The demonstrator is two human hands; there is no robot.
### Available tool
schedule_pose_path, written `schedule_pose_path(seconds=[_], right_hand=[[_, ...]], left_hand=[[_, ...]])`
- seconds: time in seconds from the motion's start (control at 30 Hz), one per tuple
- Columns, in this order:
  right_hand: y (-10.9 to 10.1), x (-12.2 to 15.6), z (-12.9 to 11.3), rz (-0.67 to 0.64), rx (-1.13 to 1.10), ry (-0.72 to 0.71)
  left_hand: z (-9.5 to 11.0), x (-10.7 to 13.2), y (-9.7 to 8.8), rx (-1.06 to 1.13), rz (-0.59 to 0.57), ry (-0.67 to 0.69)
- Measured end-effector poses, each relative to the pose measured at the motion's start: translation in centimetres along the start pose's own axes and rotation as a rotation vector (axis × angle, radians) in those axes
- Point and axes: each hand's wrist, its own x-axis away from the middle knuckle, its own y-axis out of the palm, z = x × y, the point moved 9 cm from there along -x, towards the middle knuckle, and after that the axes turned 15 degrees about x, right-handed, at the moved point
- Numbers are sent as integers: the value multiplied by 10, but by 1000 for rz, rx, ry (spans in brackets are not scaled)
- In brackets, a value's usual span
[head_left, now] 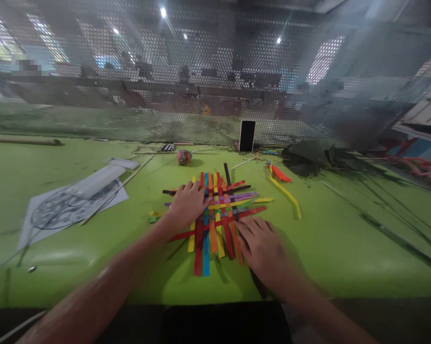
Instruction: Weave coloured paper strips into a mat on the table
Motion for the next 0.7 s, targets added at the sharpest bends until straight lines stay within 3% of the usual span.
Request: schedule_pose_path(seconds=[0.23, 0.33, 0.4, 0.5, 0.57, 0.7], right_hand=[[0, 2, -1, 20, -21, -1], [-11, -2, 7, 28, -86, -12], [-25, -17, 19, 67, -165, -4], [-37, -59, 36, 123, -233, 7], [-25, -95, 40, 97, -186, -4], [30, -142, 41, -83, 8, 15]], left_hand=[[4, 1, -3, -42, -1, 7], [2, 1, -8, -36, -11, 1], [3, -1, -12, -28, -21, 3], [15, -5, -19, -7, -25, 51], [26, -9, -18, 8, -34, 78], [40, -17, -4, 18, -27, 37]])
